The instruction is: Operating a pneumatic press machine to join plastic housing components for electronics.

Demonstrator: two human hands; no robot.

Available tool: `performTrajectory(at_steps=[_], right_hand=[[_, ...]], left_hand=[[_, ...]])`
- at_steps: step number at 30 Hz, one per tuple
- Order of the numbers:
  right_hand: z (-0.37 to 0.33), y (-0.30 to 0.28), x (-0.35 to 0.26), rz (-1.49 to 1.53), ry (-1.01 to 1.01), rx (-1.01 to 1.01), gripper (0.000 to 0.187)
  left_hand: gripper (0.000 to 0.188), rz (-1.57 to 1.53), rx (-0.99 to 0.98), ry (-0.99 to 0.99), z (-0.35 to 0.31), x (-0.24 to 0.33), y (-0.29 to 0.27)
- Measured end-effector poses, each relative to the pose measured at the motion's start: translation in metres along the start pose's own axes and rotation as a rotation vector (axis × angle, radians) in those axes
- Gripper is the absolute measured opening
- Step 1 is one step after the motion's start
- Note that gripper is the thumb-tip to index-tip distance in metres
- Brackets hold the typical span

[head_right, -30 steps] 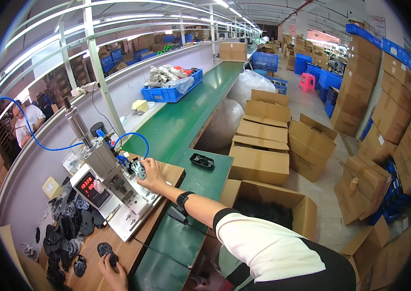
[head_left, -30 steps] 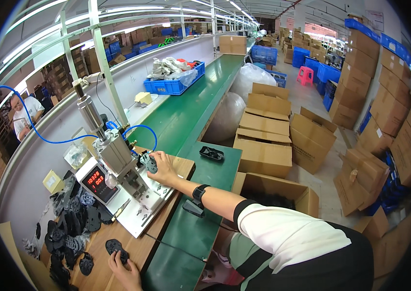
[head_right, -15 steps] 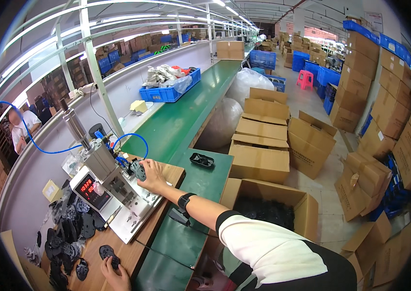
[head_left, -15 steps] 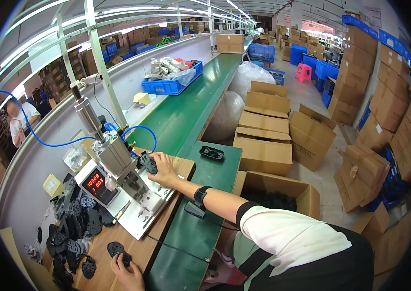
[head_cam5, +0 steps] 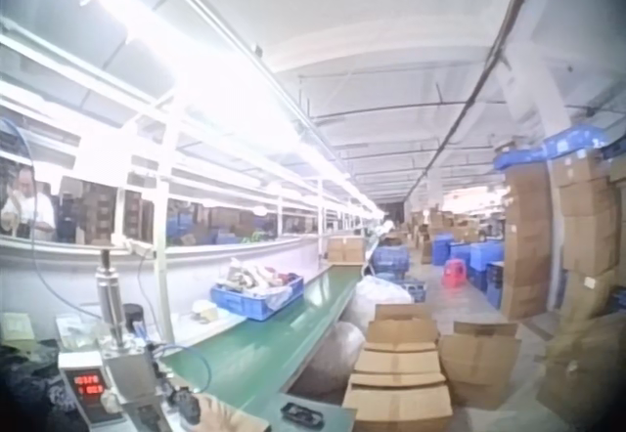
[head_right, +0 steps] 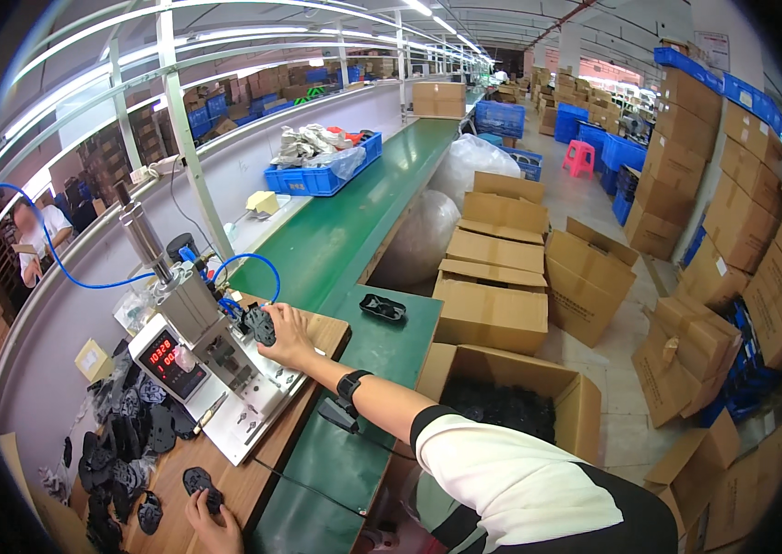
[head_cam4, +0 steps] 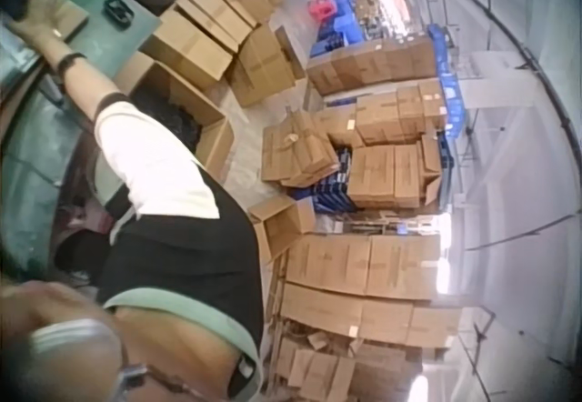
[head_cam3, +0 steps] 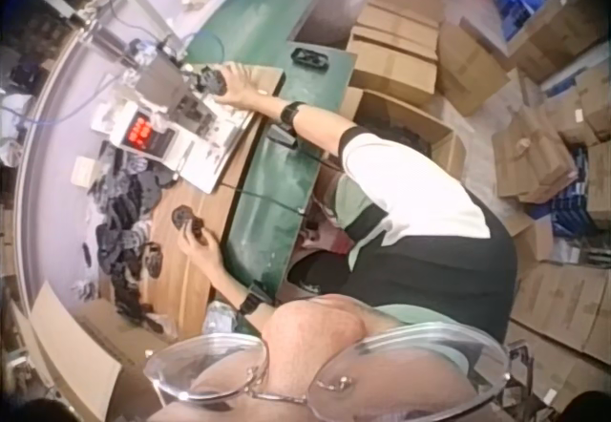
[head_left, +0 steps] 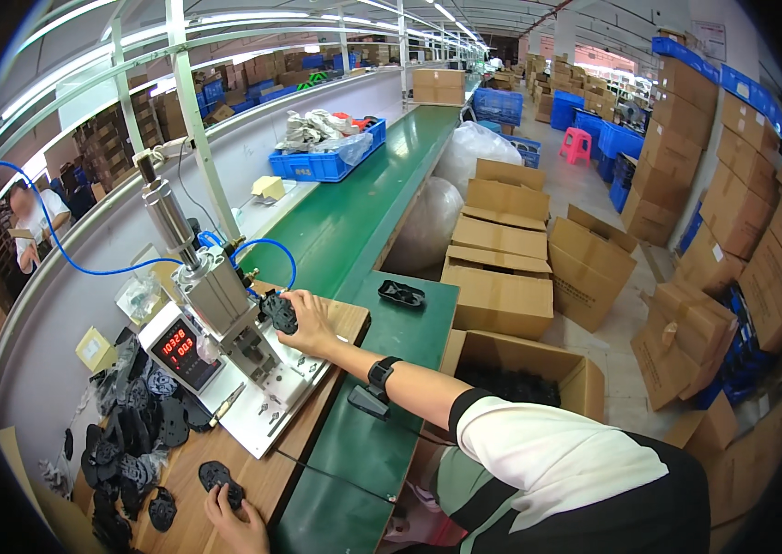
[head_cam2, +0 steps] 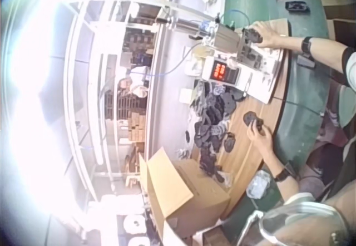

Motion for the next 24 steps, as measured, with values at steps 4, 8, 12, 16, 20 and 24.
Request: performTrajectory(at_steps=[4,8,12,16,20,24], right_hand=[[0.0024,0.0002,-0.0027,0.039,-0.024,-0.002,0.083],[0.0023,-0.0002,-0.0011,0.025,-0.017,-0.014,0.083],[0.0009,-0.0006,0.0001,-0.006,0.004,-0.008,0.082],[0.0023,-0.0006,-0.0031,0.008,-0.013,0.000,0.082],[0.0026,-0.0014,0.0017,0.018,-0.016,-0.003,0.081],[0.0036,-0.0035,-0.0027,-0.003,-0.024,0.019,0.081]], left_hand=[[0.041,0.013,0.002,-0.003,0.0006,0.0008,0.0004],[0.041,0.008,0.014,0.008,0.0010,0.0018,0.0000],[0.041,0.008,0.016,0.005,0.0018,0.0028,-0.0014],[0.041,0.011,0.013,0.003,0.0022,0.0044,-0.0026],[0.041,0.009,0.005,0.002,0.0010,0.0026,-0.0002],[0.041,0.016,0.002,0.003,0.0022,0.0019,-0.0001]])
Point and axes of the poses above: each hand's wrist, its own z-axis towards the middle knuckle, its own y-axis out of the palm, x = y × z, the point moved 9 cm from there along z, towards the middle knuckle, and after that the axes turned 2 degrees about -z, right-handed, at the moved point
